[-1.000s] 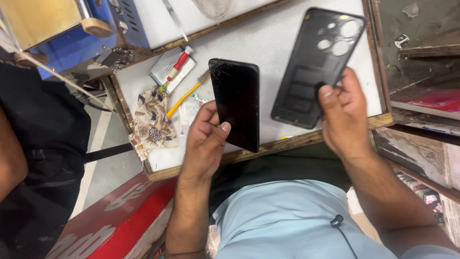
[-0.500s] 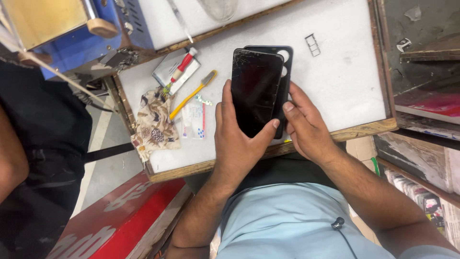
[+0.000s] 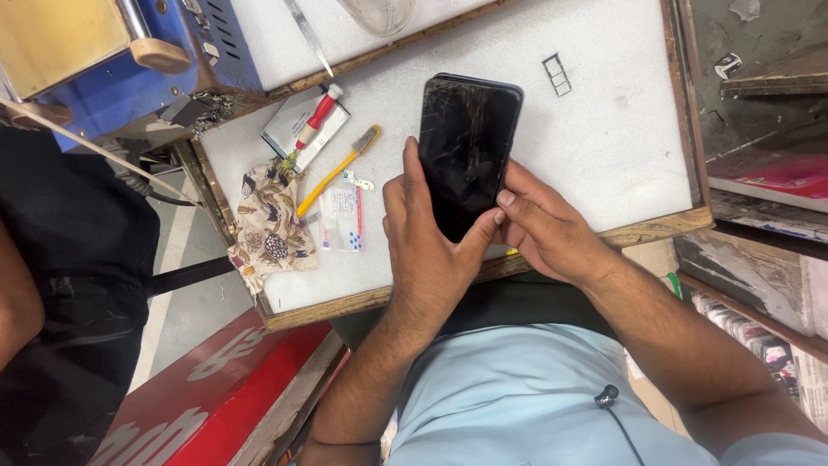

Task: The person applies adhesive to the edges of a disassembled smartphone using a small tube, then aligns and presses the back cover onto the phone body. The person handles the phone and back cover multiple times to ensure proper fit and connection.

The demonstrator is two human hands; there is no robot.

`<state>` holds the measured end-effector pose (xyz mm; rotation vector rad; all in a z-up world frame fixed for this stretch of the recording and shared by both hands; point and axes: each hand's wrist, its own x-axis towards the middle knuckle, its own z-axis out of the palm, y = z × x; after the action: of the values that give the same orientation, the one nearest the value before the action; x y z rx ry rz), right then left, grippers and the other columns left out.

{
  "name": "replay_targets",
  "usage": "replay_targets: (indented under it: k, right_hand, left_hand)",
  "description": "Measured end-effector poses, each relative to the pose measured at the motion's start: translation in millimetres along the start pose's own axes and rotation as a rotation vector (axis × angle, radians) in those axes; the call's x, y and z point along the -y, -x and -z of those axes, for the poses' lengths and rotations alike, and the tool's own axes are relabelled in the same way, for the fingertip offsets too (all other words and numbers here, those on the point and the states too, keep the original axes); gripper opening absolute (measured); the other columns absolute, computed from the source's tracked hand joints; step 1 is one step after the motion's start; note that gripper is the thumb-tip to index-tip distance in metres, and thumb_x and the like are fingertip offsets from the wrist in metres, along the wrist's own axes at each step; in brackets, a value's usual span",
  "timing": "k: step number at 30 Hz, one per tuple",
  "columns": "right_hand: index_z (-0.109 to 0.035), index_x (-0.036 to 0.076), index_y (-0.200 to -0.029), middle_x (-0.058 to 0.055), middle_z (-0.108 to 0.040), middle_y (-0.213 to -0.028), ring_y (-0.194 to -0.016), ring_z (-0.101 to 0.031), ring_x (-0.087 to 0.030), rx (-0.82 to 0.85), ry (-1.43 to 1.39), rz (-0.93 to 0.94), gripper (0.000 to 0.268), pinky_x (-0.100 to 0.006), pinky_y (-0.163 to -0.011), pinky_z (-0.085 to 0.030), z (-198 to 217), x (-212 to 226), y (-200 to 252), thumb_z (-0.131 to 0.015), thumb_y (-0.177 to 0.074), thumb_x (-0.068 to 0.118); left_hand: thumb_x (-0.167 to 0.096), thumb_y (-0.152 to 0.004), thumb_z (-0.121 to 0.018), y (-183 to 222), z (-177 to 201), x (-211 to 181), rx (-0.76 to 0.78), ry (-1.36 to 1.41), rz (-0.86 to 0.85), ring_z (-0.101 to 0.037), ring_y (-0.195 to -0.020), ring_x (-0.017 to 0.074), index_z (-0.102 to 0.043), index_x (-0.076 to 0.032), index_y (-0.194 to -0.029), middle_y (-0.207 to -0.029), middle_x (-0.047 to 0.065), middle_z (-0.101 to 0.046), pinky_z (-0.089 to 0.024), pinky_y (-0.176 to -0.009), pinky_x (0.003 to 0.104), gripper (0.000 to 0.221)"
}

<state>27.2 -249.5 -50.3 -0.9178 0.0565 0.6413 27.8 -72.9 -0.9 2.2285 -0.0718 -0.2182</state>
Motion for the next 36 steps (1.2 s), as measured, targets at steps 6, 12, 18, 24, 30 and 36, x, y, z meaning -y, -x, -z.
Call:
replay_targets:
  k: [6, 12, 18, 24, 30, 36]
  right_hand:
    - [-0.037, -0.003, -0.151, -0.022, -0.056, -0.131, -0.121, -0.06, -0.024, 0.004, 0.048, -0.025, 0.051, -0.047, -0.096, -0.057, 16.0, -15.3, 2.3, -0.041, -0.109, 0.024]
    - [-0.038, -0.005, -0.148, -0.021, -0.055, -0.135, -0.126, -0.059, -0.025, 0.098, 0.074, -0.033, 0.054, -0.046, -0.104, -0.057, 24.7, -28.1, 4.1, -0.045, -0.106, 0.029]
    - [-0.044, -0.001, -0.155, -0.017, -0.068, -0.12, -0.098, -0.064, -0.016, -0.056, 0.429, 0.155, 0.062, -0.028, -0.076, -0.053, 24.4, 14.6, 19.8, -0.065, -0.103, 0.026]
    - [-0.07, 0.005, -0.125, -0.005, -0.075, -0.082, -0.068, -0.065, -0.008, -0.185, 0.954, 0.091, 0.037, -0.022, -0.055, -0.05, 17.1, 45.2, 27.0, -0.077, -0.09, 0.016]
    - [-0.076, 0.01, -0.114, -0.002, -0.078, -0.079, -0.061, -0.069, -0.007, -0.151, 1.005, 0.13, 0.026, -0.023, -0.049, -0.048, 12.7, 54.4, 21.2, -0.076, -0.09, 0.019]
    - [-0.074, 0.011, -0.114, -0.006, -0.078, -0.112, -0.09, -0.076, -0.021, 0.001, 1.568, 0.524, 0.033, -0.035, -0.075, -0.062, -9.1, 67.3, 26.0, -0.075, -0.087, 0.028]
  left_hand:
    - [-0.033, -0.086, -0.089, 1.7, 1.5, 4.5, -0.068, -0.221, -0.158, -0.049, -0.114, 0.0289, -0.013, -0.001, -0.161, -0.124, 0.02, -0.041, -0.04, -0.098, 0.051, 0.111]
    - [-0.03, -0.081, -0.093, 3.0, 12.2, 7.4, -0.125, -0.307, -0.308, -0.045, -0.115, 0.0334, -0.033, -0.003, -0.158, -0.123, 0.021, -0.04, -0.04, -0.1, 0.05, 0.101]
    - [-0.027, -0.084, -0.089, 9.7, 27.6, 18.5, -0.155, -0.395, -0.508, -0.053, -0.112, 0.0303, -0.044, -0.014, -0.154, -0.133, 0.022, -0.048, -0.045, -0.092, 0.047, 0.084]
    - [-0.023, -0.107, -0.074, 10.6, 24.8, 23.5, -0.14, -0.695, -0.717, -0.056, -0.102, 0.0214, -0.05, -0.023, -0.158, -0.124, 0.005, -0.054, -0.042, -0.08, 0.04, 0.056]
    - [-0.026, -0.094, -0.074, 8.0, 47.4, 13.1, 0.13, -0.434, -0.531, -0.063, -0.098, 0.0279, -0.054, -0.005, -0.147, -0.116, 0.012, -0.064, -0.049, -0.08, 0.044, 0.061]
    - [-0.009, -0.093, -0.073, 11.5, 52.0, 2.3, 0.111, -0.388, -0.518, -0.072, -0.086, 0.022, -0.069, -0.006, -0.119, -0.1, 0.006, -0.072, -0.057, -0.071, 0.036, 0.027]
